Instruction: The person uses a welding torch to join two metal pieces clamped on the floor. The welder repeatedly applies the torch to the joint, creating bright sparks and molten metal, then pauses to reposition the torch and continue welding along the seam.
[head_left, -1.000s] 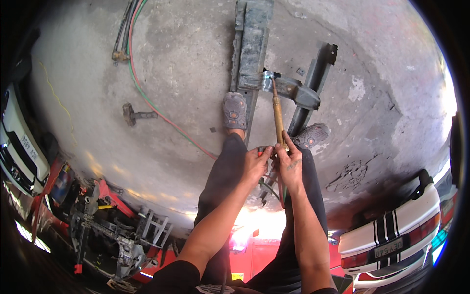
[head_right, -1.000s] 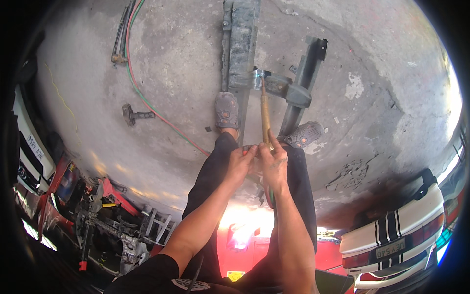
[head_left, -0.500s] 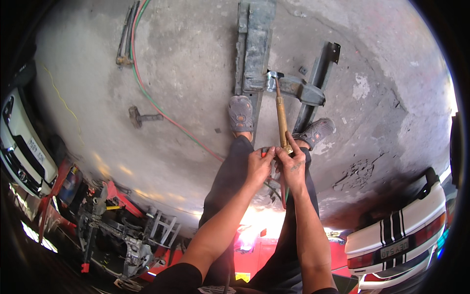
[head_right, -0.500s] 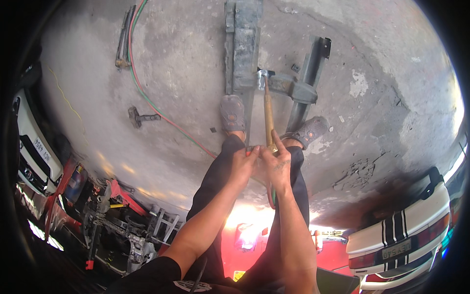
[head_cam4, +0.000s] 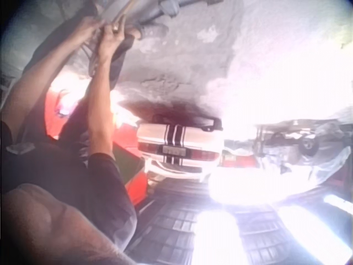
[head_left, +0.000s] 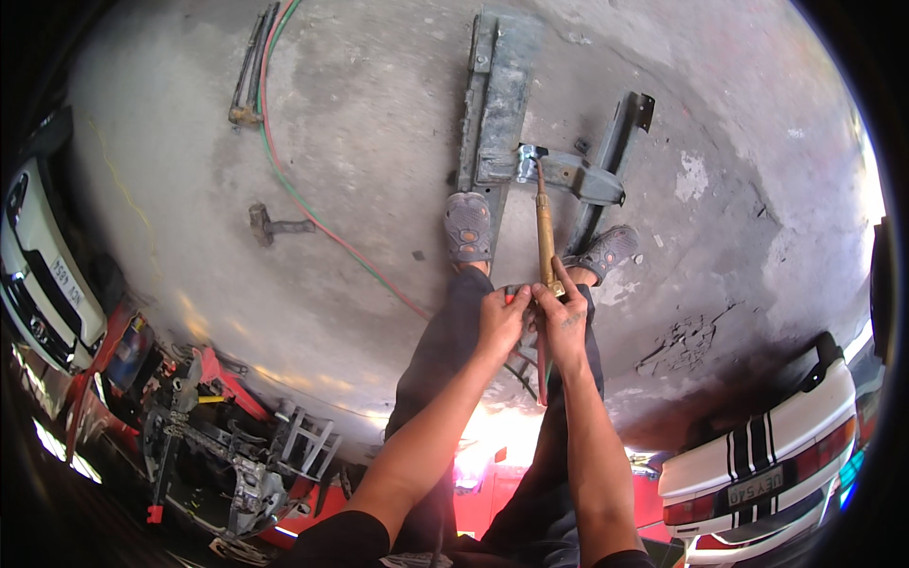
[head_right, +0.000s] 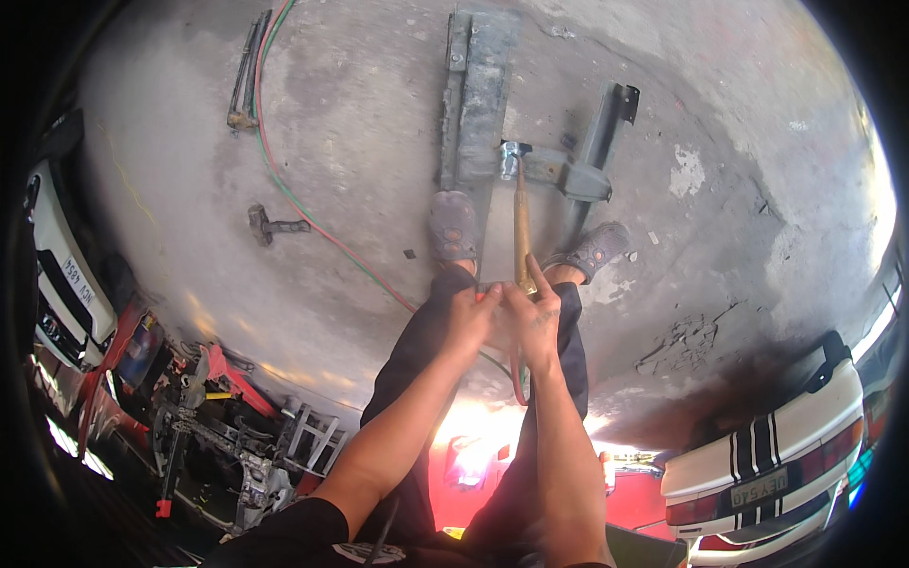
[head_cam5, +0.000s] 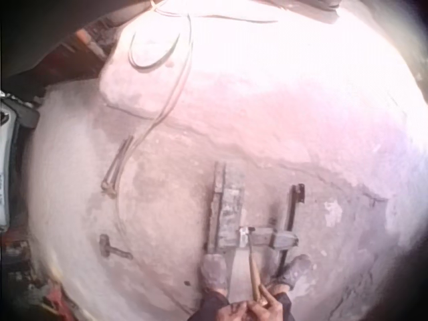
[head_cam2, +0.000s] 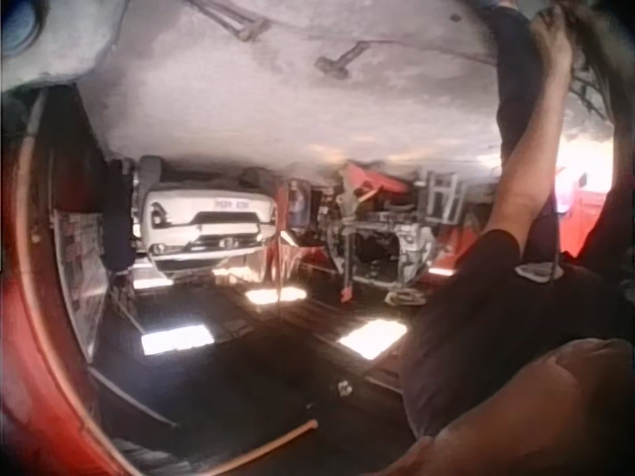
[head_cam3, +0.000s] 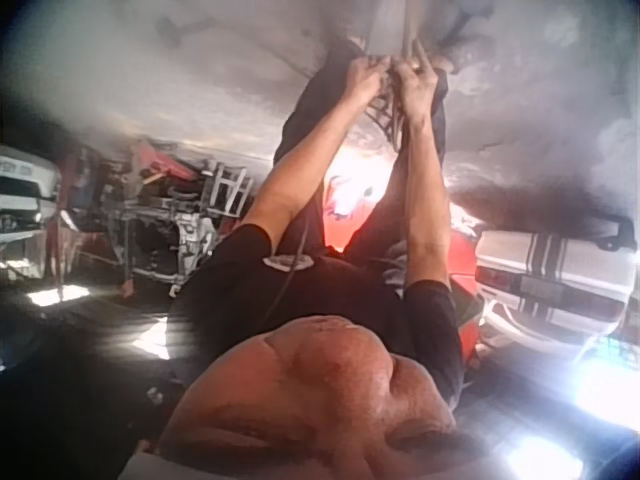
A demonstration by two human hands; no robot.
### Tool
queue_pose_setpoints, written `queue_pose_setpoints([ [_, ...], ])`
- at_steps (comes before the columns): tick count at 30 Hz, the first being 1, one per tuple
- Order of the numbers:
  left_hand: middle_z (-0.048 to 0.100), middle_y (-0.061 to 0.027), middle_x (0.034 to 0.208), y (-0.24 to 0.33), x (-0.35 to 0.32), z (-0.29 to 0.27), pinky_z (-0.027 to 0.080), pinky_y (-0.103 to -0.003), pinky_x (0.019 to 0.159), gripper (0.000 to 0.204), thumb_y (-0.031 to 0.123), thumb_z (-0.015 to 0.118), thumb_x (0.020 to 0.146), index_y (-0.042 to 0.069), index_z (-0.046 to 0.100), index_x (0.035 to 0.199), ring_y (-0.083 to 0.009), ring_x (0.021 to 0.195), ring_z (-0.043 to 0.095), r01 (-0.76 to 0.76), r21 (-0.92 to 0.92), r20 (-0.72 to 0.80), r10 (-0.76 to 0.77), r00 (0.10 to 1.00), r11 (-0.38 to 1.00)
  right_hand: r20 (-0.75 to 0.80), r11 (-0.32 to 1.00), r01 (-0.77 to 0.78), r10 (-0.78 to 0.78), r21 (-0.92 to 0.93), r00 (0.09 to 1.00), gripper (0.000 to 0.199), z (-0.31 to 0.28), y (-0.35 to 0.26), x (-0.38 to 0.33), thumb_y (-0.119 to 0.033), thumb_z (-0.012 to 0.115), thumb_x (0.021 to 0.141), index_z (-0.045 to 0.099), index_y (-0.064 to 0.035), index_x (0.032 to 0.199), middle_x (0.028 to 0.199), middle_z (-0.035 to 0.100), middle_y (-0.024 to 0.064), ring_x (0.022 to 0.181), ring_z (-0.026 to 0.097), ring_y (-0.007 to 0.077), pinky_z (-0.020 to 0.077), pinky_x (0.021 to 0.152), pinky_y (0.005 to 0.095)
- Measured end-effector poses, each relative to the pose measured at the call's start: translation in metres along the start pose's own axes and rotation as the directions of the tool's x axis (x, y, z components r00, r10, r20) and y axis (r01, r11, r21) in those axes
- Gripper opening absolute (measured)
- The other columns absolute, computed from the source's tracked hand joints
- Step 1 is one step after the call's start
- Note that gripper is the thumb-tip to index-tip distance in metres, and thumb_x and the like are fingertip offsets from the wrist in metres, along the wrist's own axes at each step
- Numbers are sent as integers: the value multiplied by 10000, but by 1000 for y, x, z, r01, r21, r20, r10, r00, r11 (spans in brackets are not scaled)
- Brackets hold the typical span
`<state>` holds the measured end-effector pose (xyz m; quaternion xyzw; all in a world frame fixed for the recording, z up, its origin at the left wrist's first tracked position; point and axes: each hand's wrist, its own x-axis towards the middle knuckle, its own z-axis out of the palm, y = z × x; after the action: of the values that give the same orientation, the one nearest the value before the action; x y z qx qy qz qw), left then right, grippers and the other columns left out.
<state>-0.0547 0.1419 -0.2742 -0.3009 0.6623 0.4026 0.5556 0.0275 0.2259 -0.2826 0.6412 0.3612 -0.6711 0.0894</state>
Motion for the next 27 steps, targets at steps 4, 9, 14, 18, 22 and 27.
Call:
queue_pose_setpoints([
  [4,540,35,638,6,-4,2,345,-280,437,233,233,663,1022,13,685,948,-71,500,491,74,11,25,-74,997,997,2,1000,-2,2,6,1000,674,-3,-7,0,-122,684,944,428,90,1530,693,642,54,516,562,118,466,497,256],
  [9,600,6,708,12,-11,17,406,-293,471,214,201,648,1008,-1,715,1033,-88,566,561,97,-2,30,-97,995,995,17,993,-69,68,94,998,717,-14,-12,2,-148,688,907,432,86,1534,918,702,105,767,641,135,513,731,255],
  [14,702,-55,818,7,-10,36,508,-342,667,272,197,644,1004,-52,721,1083,-132,741,639,14,145,7,-15,1000,989,-3,994,90,-90,-63,996,746,-30,-15,14,-190,694,874,457,71,1531,952,694,109,815,643,160,530,806,266],
  [18,692,-67,769,-3,-8,39,497,-334,555,259,191,644,1011,-47,738,1053,-123,645,627,-43,212,8,42,999,976,74,999,-26,30,-45,997,717,-49,-14,16,-128,700,895,446,56,1540,870,672,90,722,618,139,513,689,266],
  [22,684,-57,774,-13,-5,39,447,-296,442,253,191,654,1009,-46,738,1037,-114,532,566,-5,272,2,4,1000,962,105,997,-60,56,41,993,727,-60,-4,11,-88,711,883,441,57,1542,909,692,103,754,634,137,515,686,267],
  [27,665,-41,763,-17,-29,40,449,-297,442,244,195,646,1028,-36,723,1044,-101,523,545,-87,278,17,85,996,957,135,988,-108,93,112,987,740,-76,-2,8,-104,708,868,447,60,1540,944,701,100,780,640,145,528,723,284],
])
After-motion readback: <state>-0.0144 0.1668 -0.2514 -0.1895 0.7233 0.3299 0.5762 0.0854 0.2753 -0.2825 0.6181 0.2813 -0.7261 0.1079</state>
